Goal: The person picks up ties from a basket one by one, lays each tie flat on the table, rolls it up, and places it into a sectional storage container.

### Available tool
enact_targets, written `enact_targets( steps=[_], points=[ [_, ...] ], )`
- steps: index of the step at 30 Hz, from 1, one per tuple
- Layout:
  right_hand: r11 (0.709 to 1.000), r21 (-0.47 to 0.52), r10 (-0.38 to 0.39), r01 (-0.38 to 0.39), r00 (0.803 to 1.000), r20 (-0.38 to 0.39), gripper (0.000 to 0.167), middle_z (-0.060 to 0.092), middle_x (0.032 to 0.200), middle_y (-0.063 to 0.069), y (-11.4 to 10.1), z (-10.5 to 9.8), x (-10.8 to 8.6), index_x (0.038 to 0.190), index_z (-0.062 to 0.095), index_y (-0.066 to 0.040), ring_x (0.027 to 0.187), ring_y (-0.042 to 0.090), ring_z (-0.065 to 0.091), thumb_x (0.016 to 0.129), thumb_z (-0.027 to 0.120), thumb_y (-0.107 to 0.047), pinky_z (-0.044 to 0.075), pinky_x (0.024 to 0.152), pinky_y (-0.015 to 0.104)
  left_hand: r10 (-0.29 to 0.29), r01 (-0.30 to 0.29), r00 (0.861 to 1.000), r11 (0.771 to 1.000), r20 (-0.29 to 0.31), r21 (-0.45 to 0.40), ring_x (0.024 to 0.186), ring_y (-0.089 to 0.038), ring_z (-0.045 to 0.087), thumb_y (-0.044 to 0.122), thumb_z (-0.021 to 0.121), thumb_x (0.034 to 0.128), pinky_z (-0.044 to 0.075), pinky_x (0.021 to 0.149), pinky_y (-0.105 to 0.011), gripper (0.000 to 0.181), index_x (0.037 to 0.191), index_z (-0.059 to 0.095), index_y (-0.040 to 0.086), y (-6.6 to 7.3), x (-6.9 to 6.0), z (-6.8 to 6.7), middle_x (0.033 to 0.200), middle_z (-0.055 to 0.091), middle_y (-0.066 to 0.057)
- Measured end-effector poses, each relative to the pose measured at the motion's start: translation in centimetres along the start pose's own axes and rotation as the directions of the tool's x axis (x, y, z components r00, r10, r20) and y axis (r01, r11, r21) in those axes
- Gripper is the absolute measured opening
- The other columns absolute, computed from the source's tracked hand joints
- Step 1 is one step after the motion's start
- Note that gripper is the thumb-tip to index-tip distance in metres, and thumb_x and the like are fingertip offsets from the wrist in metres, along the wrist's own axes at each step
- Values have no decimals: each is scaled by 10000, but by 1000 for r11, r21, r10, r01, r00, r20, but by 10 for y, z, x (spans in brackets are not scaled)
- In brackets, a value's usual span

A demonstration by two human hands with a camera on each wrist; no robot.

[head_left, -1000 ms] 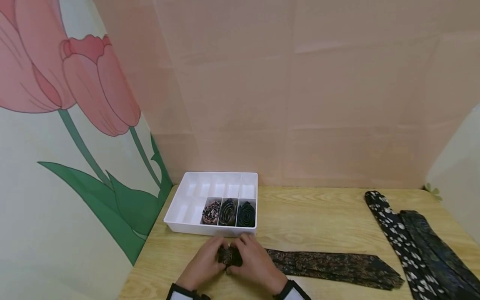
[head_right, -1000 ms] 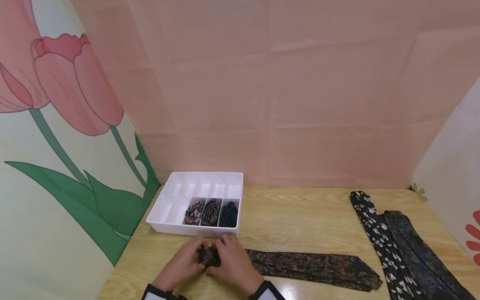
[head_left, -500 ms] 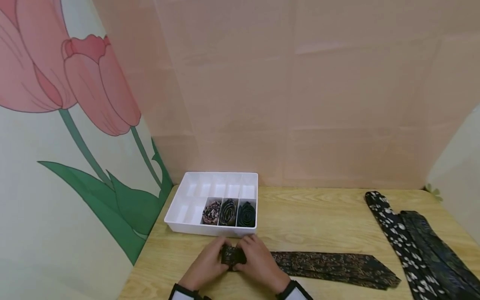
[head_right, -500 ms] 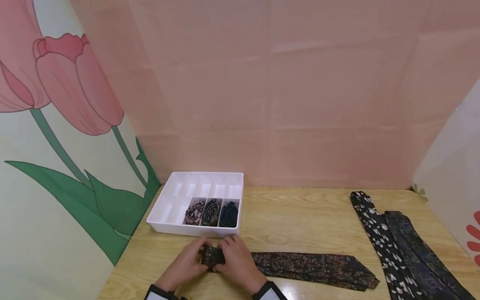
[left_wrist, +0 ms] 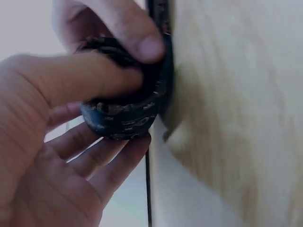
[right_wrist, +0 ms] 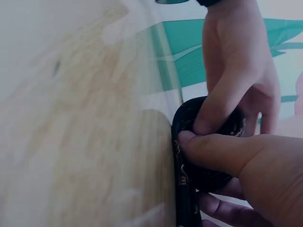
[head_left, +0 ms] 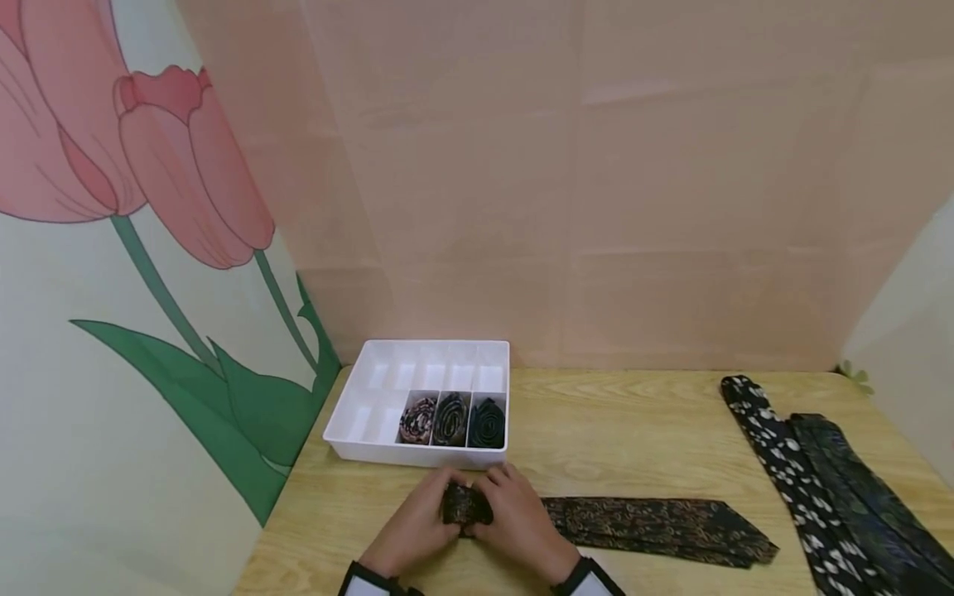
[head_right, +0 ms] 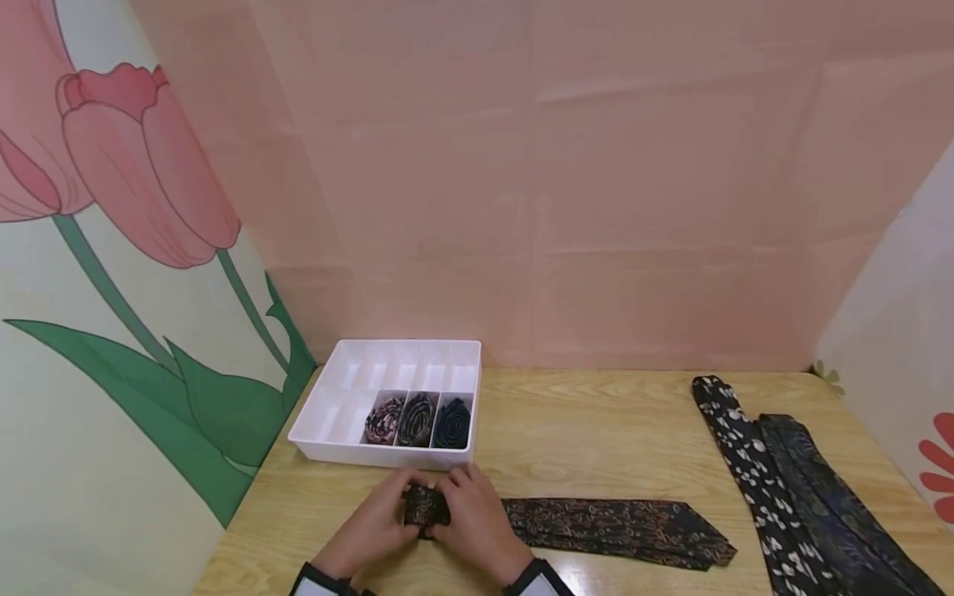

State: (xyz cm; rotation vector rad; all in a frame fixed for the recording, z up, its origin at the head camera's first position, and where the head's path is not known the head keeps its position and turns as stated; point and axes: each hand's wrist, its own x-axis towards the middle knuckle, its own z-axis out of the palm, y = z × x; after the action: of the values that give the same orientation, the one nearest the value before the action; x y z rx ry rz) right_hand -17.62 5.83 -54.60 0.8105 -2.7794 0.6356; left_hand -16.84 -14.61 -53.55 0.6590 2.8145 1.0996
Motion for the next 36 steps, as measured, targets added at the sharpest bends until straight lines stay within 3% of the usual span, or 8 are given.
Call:
enact_targets(
  steps=[5, 8, 12, 17, 21, 25, 32, 36],
  points=[
    [999, 20, -26, 27, 999, -26, 539, 616, 1090, -26, -2, -1, -1, 1154, 738, -147, 1057, 172, 541, 746, 918, -449, 519, 942, 389, 13, -13, 1000, 998, 0, 63, 1213, -158, 636, -22, 868, 769, 546, 1074, -431, 538, 1194, 630, 205, -2, 3, 1, 1235, 667, 31],
    [999, 50, -11, 12, 999, -34, 518, 603, 1072, -33, -3, -2, -1, 1152, 738, -143, 1031, 160, 534, 744, 916, -406, 518, 918, 377, 0, 1, 1000, 995, -8, 103, 1213, -155, 630, 26, 893, 764, 545, 1076, -433, 537, 1198, 637, 212, 0, 4, 1, 1237, 665, 35],
    [999, 48, 27, -26, 999, -36, 456, 615, 987, -49, 0, -1, -3, 1057, 739, -143, 936, 146, 508, 689, 948, -314, 494, 837, 347, -23, 24, 1000, 998, -11, 63, 1193, -164, 626, 48, 879, 757, 550, 1054, -437, 571, 1240, 608, 186, 1, 3, 4, 1253, 646, 9],
    [1000, 16, 20, -19, 999, -35, 492, 617, 989, -45, 3, -2, -3, 1049, 741, -147, 929, 151, 495, 663, 966, -354, 480, 832, 349, -33, 32, 999, 999, 22, 25, 1194, -135, 627, 41, 864, 788, 549, 1061, -424, 551, 1234, 589, 210, -2, 2, 8, 1260, 648, 26],
    [999, 32, -15, 16, 999, -40, 526, 573, 1018, -57, 0, -6, -2, 1099, 735, -158, 959, 137, 486, 688, 945, -410, 484, 857, 347, -8, 7, 1000, 996, 1, 90, 1211, -139, 638, 57, 882, 783, 550, 1069, -436, 544, 1232, 630, 231, -1, 2, 6, 1262, 669, 43],
    [998, 55, -12, 14, 1000, -26, 482, 547, 1002, -64, -1, -9, -3, 1056, 718, -163, 930, 123, 469, 680, 941, -367, 475, 818, 327, 7, 0, 999, 985, -41, 170, 1186, -171, 658, 103, 904, 751, 565, 1035, -449, 548, 1232, 666, 211, 4, 1, 2, 1251, 687, 22],
    [1000, -8, -7, 7, 1000, -1, 541, 629, 1022, -38, 4, -4, -5, 1044, 715, -159, 920, 155, 515, 620, 972, -374, 495, 817, 340, -8, 8, 1000, 999, 22, 38, 1254, -155, 620, 96, 875, 808, 530, 1108, -437, 564, 1294, 606, 192, 7, 0, 7, 1316, 641, 18],
    [999, 10, -38, 38, 999, -11, 582, 625, 1066, -37, 3, -6, -5, 1116, 707, -158, 974, 161, 541, 656, 959, -411, 518, 873, 364, 9, -10, 1000, 999, 22, 42, 1208, -98, 621, 137, 889, 829, 541, 1092, -395, 477, 1217, 623, 214, 4, 1, 9, 1247, 643, 73]
  ],
)
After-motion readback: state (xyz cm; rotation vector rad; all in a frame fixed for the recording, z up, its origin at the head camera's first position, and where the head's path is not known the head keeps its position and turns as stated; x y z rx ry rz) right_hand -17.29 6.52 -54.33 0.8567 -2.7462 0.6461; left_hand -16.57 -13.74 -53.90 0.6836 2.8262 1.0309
